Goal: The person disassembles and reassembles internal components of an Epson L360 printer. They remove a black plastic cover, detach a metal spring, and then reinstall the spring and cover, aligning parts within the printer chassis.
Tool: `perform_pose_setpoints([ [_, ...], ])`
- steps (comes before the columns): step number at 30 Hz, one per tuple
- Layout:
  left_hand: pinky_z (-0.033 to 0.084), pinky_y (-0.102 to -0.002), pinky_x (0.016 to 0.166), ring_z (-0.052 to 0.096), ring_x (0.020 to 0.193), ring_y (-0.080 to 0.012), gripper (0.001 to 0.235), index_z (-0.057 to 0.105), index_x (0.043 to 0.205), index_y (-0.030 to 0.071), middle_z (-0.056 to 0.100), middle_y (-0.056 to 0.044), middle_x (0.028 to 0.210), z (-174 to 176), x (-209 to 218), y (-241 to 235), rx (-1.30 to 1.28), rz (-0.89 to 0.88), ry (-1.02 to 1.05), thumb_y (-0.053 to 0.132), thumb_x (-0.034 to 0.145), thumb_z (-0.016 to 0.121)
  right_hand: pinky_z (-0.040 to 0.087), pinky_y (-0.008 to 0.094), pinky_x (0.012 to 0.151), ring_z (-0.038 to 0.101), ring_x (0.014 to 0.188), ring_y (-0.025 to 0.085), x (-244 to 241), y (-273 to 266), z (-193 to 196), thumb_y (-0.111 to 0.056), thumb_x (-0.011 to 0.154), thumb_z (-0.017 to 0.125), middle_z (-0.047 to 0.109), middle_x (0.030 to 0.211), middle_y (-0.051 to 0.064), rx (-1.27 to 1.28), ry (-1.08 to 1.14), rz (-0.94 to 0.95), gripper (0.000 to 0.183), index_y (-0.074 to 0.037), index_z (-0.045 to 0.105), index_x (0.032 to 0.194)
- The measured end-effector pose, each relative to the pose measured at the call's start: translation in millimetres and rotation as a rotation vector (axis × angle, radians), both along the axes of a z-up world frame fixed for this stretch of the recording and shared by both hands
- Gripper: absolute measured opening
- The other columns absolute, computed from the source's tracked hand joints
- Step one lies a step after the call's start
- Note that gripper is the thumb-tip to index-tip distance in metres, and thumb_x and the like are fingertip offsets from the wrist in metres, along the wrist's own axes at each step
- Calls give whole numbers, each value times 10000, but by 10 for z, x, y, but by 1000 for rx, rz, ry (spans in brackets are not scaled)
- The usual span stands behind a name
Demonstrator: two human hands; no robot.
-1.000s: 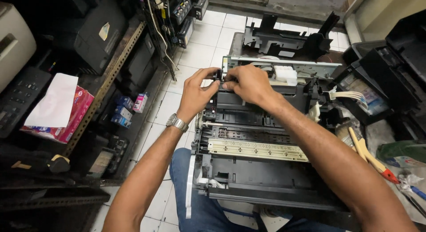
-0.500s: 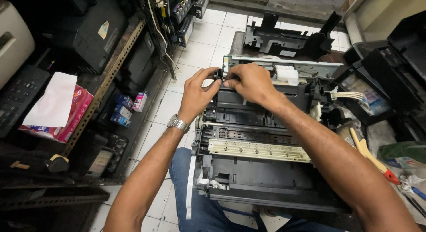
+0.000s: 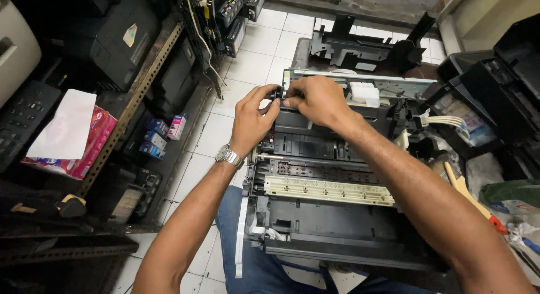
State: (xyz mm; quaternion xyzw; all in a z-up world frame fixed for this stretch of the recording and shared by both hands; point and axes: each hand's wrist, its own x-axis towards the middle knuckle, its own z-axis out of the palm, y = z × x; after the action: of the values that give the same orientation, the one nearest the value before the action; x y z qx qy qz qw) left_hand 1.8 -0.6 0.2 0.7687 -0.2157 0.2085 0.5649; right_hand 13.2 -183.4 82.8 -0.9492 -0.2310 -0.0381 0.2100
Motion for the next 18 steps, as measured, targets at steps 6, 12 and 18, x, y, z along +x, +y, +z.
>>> perform_pose_setpoints([
  [6,654,-330,779,724,1035,-301,289,673,1262,17,698,-185,1095,31,-13,4,0,-9,4,39,975,655,581,577,751,742,848,433,0,1,-1,-254,902,764,770,855,154,4,6,14,180,-94,782,983],
  [12,650,-331,789,722,1042,-313,309,672,1274,26,694,-190,1104,18,11,15,2,-21,0,38,965,667,586,569,775,749,857,417,-24,18,54,-226,910,755,775,873,161,-17,20,25,172,-91,793,1009],
  [18,639,-369,849,706,1087,-339,346,649,1329,16,685,-209,1150,45,-71,21,28,-31,5,54,986,667,570,612,819,739,918,446,-28,-9,83,-269,922,752,774,918,186,24,65,24,235,-78,777,1056],
])
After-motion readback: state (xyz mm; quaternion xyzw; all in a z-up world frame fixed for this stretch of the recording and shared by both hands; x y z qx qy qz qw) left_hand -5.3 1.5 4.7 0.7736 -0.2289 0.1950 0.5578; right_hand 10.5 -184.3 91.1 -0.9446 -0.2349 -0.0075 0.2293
